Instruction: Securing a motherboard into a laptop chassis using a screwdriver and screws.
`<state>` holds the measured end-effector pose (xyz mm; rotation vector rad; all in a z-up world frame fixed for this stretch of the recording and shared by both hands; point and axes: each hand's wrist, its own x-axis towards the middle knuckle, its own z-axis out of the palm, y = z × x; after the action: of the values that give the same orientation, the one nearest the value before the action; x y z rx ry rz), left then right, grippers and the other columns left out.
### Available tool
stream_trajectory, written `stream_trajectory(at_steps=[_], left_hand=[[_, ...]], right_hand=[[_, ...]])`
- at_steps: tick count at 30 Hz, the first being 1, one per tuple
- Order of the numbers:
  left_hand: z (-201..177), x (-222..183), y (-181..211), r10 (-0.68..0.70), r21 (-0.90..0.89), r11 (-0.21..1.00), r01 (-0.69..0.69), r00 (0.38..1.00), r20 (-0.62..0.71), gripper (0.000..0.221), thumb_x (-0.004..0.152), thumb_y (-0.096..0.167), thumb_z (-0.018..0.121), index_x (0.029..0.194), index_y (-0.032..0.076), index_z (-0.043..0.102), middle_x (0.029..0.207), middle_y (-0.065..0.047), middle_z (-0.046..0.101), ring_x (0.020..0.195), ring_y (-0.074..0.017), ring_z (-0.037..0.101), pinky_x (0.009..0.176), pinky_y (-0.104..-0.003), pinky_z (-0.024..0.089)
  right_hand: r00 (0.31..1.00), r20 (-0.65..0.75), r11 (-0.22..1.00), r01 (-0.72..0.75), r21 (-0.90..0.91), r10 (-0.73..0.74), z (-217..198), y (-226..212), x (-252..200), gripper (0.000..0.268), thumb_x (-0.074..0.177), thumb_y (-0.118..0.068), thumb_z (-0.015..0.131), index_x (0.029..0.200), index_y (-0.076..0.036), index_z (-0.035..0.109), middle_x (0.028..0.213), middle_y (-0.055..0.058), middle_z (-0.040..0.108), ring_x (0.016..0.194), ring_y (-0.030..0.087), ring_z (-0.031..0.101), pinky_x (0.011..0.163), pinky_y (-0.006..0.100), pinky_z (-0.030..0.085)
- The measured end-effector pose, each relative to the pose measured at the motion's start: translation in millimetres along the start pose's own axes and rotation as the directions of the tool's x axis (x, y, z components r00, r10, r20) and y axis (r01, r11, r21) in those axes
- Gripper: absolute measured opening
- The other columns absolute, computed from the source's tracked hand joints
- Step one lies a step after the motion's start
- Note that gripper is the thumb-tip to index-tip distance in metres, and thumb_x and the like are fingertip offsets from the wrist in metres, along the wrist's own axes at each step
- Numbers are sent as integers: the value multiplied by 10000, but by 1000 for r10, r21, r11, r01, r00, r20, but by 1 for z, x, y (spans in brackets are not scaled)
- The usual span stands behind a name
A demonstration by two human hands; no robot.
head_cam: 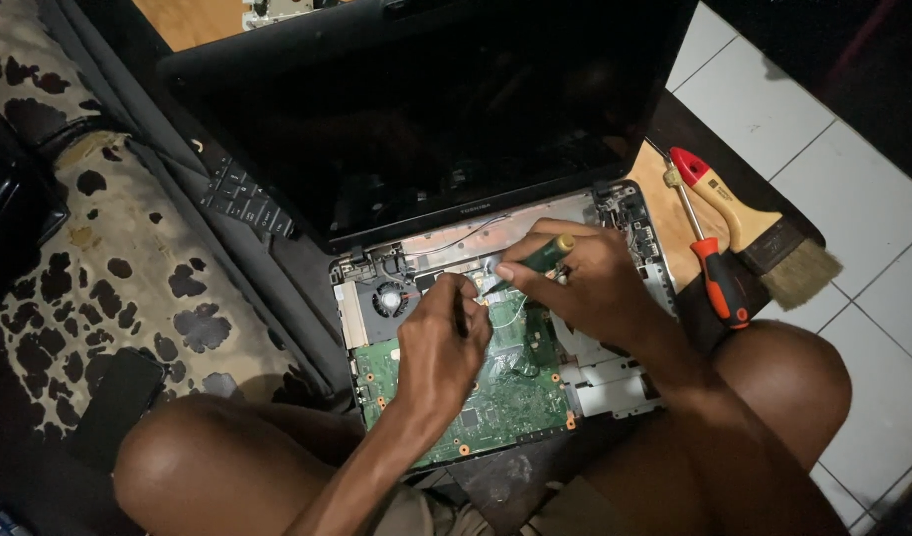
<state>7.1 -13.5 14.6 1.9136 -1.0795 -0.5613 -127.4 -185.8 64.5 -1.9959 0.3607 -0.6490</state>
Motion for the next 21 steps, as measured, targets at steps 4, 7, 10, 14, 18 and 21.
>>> stream_trajectory(at_steps=[4, 7, 10, 14, 18, 21], left_hand=[[-1, 0, 1, 6, 8, 1000, -6, 1000, 3, 200, 951, -86, 749, 1136, -25, 706, 824, -174, 766, 687, -293, 779, 619, -381, 637], [2, 1, -6, 7, 4, 1000, -7, 1000, 7, 199, 951, -95, 742, 1136, -34, 703, 822, -176, 760, 686, -294, 776, 619, -381, 645], [0, 0, -1, 23, -6, 1000, -23, 1000, -15, 216, 931, -80, 759, 1128, -11, 701, 826, -169, 758, 703, -310, 785, 629, -408, 637], [0, 0, -2, 18, -1, 1000, -18, 1000, -7, 208, 934, -94, 752, 1121, -15, 706, 826, -173, 755, 695, -306, 781, 629, -405, 644], [2, 0, -2, 32, 14, 999, -32, 999, 0, 203, 938, -115, 727, 1127, -46, 707, 839, -199, 751, 699, -327, 783, 635, -417, 658], [3, -1, -8, 28, 23, 999, -28, 1000, 0, 168, 946, -103, 731, 1105, -51, 729, 840, -198, 750, 701, -320, 778, 639, -415, 658]], right_hand=[[1000, -1, 1000, 16, 7, -16, -2, -7, 2, 102, 1042, -120, 803, 993, -75, 879, 753, 108, 746, 617, 222, 660, 608, 378, 533], [999, -9, 999, 42, -27, -42, -4, -8, 2, 130, 1059, -130, 785, 998, -71, 883, 742, 108, 747, 585, 203, 626, 584, 362, 517], [997, 9, 997, 79, -23, -78, -2, 0, 2, 116, 1047, -108, 797, 995, -35, 870, 739, 132, 751, 580, 240, 648, 587, 367, 529], [997, -6, 996, 76, -50, -76, 1, -1, 1, 120, 1053, -140, 807, 984, -69, 875, 744, 98, 751, 542, 208, 612, 560, 349, 503], [999, 1, 998, 45, -42, -45, -1, -8, 1, 124, 1055, -164, 806, 998, -84, 882, 752, 95, 761, 536, 186, 601, 567, 345, 508], [999, 8, 999, 36, -37, -36, -1, -2, 0, 117, 1060, -156, 796, 1009, -91, 878, 766, 104, 763, 544, 203, 610, 566, 364, 510]])
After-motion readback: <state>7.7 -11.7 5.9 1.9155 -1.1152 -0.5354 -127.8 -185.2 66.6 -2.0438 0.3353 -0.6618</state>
